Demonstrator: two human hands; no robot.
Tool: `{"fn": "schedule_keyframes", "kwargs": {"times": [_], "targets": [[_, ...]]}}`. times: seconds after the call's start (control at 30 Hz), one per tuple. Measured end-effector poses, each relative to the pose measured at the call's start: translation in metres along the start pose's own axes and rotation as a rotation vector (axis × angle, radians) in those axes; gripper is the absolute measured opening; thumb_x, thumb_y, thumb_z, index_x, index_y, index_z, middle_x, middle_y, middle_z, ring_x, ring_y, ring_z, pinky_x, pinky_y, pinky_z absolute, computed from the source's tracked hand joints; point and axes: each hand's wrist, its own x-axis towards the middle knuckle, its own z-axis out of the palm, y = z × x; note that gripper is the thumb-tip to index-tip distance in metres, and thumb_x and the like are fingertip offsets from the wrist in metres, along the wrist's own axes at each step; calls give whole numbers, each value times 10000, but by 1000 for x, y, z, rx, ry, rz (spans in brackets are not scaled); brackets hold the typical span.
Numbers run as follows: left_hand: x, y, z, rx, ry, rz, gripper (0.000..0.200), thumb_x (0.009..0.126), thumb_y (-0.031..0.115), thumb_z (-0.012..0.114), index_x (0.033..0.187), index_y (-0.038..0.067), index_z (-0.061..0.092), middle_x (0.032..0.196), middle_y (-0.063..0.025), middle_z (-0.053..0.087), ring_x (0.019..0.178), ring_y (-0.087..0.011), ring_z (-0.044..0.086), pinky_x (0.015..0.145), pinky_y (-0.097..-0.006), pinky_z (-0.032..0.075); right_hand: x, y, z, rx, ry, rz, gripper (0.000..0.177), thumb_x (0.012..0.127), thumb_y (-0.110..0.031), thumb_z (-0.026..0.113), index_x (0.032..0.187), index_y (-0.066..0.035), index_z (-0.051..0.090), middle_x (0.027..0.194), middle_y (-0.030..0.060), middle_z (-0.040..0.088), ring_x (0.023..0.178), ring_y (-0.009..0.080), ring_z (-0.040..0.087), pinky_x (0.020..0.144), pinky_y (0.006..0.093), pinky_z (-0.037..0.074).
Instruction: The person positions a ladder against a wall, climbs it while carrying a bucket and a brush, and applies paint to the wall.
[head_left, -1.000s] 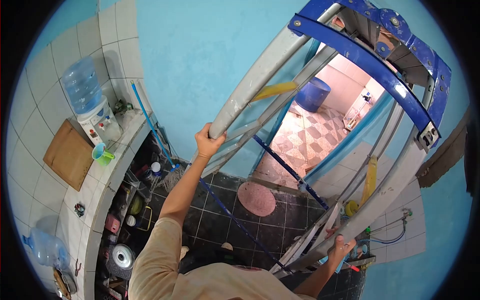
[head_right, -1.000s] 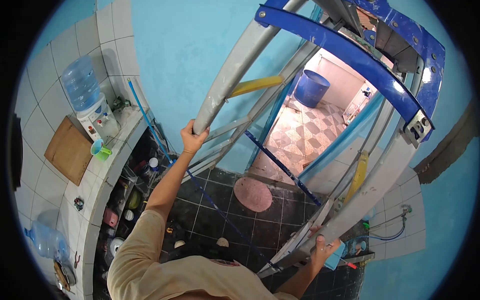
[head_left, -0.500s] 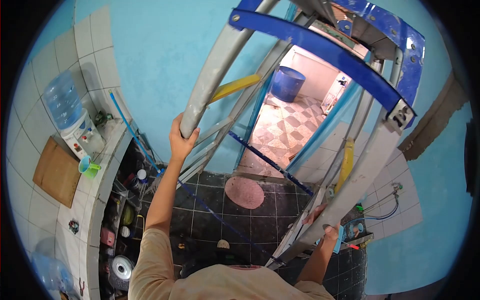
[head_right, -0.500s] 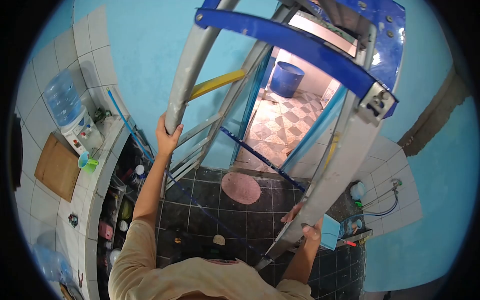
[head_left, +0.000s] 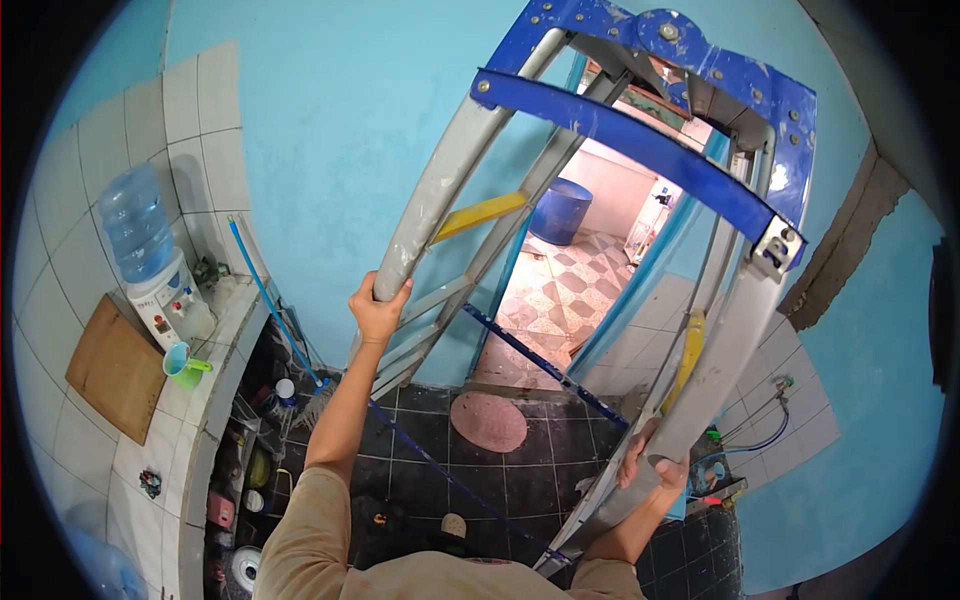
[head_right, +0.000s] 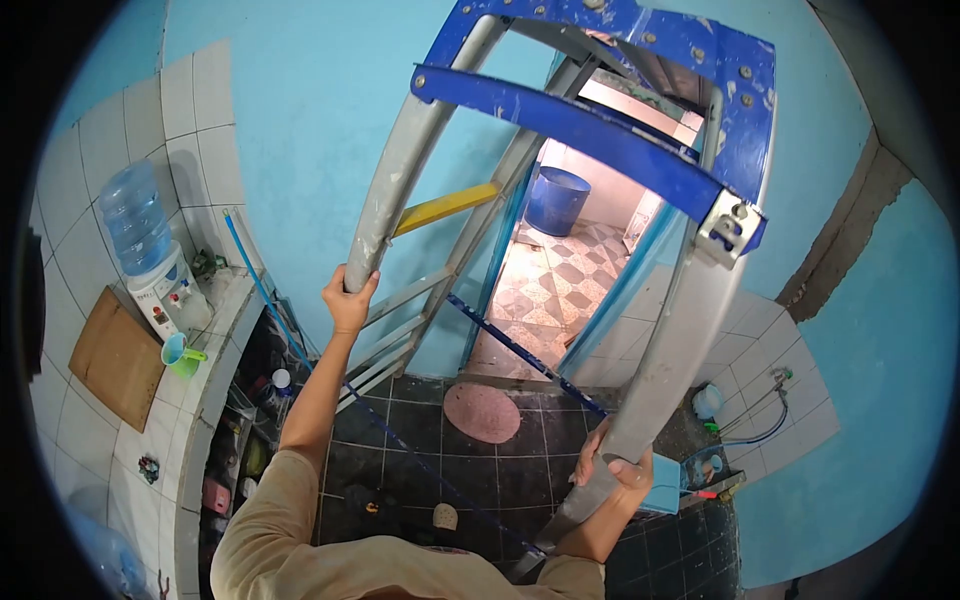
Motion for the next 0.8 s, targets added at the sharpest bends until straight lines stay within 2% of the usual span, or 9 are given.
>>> {"fn": "schedule_keyframes", "kwargs": {"times": [0.23,0.33,0.4,0.43,0.53,0.63,0.8], "targets": [[10,-4,-10,-25,-50,-26,313,685,248,768,766,-2,598,542,-65,528,500,-103,458,479,-274,398,-11,5,38,-48,105,-44,377,685,-166,658,852,101,451,596,215,520,470,306,564,444,391,506],[11,-9,-17,8,-87,-45,305,689,242,768,768,-1,600,550,-58,533,514,-95,458,485,-269,398,-20,11,53,-43,150,-4,371,665,-152,662,860,96,468,614,208,534,508,294,579,491,377,517],[14,-11,-19,-6,-70,-36,369,647,318,788,745,13,606,545,-106,564,476,-154,525,482,-297,435,-23,15,61,-32,158,-30,346,659,-128,647,855,95,469,609,203,529,508,291,574,487,371,516],[16,-12,-18,0,-73,-44,369,647,318,788,745,13,606,545,-106,564,476,-154,525,482,-297,435,-25,16,65,-30,161,-21,346,659,-128,647,855,95,469,609,203,529,508,291,574,487,371,516],[14,-18,-23,-47,-69,-40,361,648,305,790,747,11,606,548,-104,563,486,-135,516,485,-289,432,-32,20,83,-49,176,-8,340,650,-106,640,857,100,467,623,205,523,509,291,569,485,377,516],[13,-16,-28,-57,-101,-40,346,655,284,789,752,6,607,557,-97,569,495,-122,514,488,-281,432,-40,26,104,-99,252,-77,361,663,-160,656,820,94,453,573,208,515,458,314,569,441,388,514],[1,-13,-31,-151,-133,-61,333,668,270,786,759,5,606,568,-74,577,513,-103,507,498,-271,432,-62,28,136,-181,407,-146,373,633,-165,666,789,94,447,550,201,501,433,288,556,413,359,514]]}}
